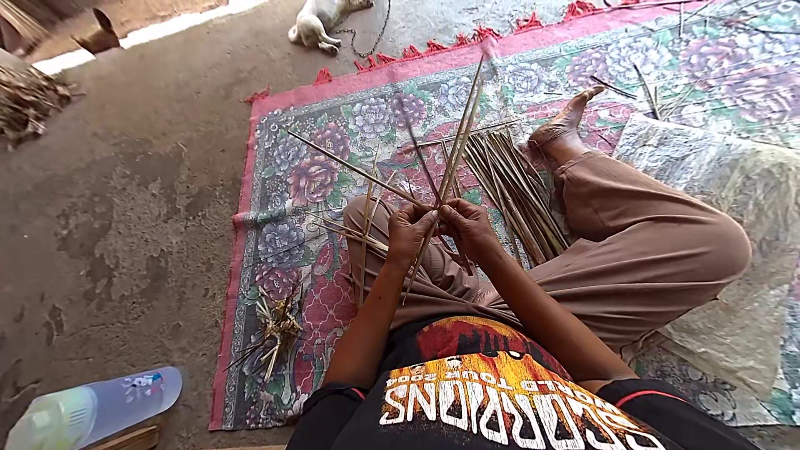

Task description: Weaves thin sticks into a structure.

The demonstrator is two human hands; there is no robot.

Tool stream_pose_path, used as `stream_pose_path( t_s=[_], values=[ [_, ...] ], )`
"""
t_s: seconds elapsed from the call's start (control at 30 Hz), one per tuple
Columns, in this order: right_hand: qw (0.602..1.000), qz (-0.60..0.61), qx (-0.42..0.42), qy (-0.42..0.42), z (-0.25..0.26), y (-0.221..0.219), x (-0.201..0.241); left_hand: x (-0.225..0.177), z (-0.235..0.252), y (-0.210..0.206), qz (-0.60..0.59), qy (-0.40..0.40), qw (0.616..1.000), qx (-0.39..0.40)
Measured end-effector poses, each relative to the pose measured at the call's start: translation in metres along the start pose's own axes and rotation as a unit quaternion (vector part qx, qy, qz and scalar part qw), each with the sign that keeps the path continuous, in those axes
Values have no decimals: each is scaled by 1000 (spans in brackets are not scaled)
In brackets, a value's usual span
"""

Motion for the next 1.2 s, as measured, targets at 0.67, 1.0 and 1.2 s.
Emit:
stream_pose_path(
  t_s=[0.67,1.0,1.2],
  values=[
    [982,-179,26,60,-3,-4,6,1,-9,3,9,-15,1000,12],
    [992,4,-61,-114,-4,2,-4,-22,-12,-4,165,-300,939,34],
    [992,-119,25,-19,0,-1,23,-12,-1,-2,-3,-33,998,51]
  ],
)
Point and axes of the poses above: each hand's wrist, its own z-axis towards the middle knuckle, its own y-axis out of the back of the hand, x = y × z, the point moved 9 cm from there along z, towards the middle knuckle, and after that the axes turned 1 degree about x, right-handed, at the moved point
